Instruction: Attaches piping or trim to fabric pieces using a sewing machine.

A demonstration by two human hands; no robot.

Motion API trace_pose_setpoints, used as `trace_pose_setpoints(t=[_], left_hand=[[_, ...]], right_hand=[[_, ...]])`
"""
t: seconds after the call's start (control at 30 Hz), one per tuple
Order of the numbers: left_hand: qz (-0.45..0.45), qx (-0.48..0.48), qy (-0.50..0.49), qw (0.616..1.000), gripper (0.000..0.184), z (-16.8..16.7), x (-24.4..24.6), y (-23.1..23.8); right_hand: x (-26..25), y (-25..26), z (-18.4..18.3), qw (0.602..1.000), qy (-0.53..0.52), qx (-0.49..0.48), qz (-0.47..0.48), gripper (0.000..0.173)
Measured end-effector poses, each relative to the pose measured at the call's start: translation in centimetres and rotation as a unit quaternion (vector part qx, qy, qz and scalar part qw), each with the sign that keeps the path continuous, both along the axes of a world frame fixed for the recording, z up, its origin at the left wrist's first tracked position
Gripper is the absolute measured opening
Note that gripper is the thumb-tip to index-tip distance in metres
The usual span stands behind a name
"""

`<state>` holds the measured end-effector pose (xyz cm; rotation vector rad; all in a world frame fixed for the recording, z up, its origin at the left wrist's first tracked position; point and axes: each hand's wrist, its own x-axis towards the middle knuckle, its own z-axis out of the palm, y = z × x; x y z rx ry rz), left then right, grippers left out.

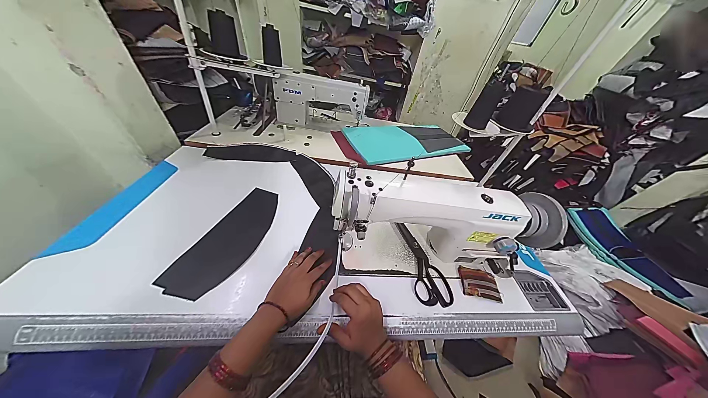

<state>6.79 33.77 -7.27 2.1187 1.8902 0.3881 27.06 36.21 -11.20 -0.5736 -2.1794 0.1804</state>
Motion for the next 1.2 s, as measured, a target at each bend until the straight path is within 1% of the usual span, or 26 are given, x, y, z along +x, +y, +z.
trace_pose_setpoints(t=[0.13, 0.3, 0.5, 0.6, 0.73, 0.97, 1.1, 1.2], left_hand=[[-0.003, -0.011, -0.002, 1.0, 0.044, 0.2, -0.1, -0.1], [-0.007, -0.006, 0.008, 1.0, 0.043, 0.3, 0.0, -0.3], [-0.011, 0.009, -0.002, 1.0, 0.04, 0.2, -0.1, -0.5], [-0.012, -0.005, -0.007, 1.0, 0.04, 0.5, 0.1, -0.5], [-0.013, 0.003, -0.009, 1.0, 0.04, 0.5, 0.3, -0.5], [-0.018, 0.013, -0.014, 1.0, 0.039, 0.8, 0.4, -0.2], [-0.018, -0.009, -0.019, 1.0, 0.04, 1.0, 0.6, 0.3], [-0.023, 0.001, -0.012, 1.0, 0.04, 0.9, 0.7, 0.7]], right_hand=[[0.0, 0.1, -0.2, 1.0, 0.0, 0.012, -0.001, 0.069], [0.0, 0.1, -0.1, 1.0, -0.002, 0.013, -0.004, 0.068], [-0.1, 0.1, -0.2, 1.0, 0.003, 0.013, -0.008, 0.067], [0.0, 0.1, -0.1, 1.0, 0.003, 0.012, -0.008, 0.065], [0.0, 0.0, -0.1, 1.0, 0.004, 0.015, -0.008, 0.066], [0.0, 0.1, -0.1, 1.0, 0.01, 0.012, -0.005, 0.068], [0.1, 0.0, -0.2, 1.0, 0.016, 0.012, -0.003, 0.07], [0.2, 0.0, -0.2, 1.0, 0.022, 0.019, -0.003, 0.07]])
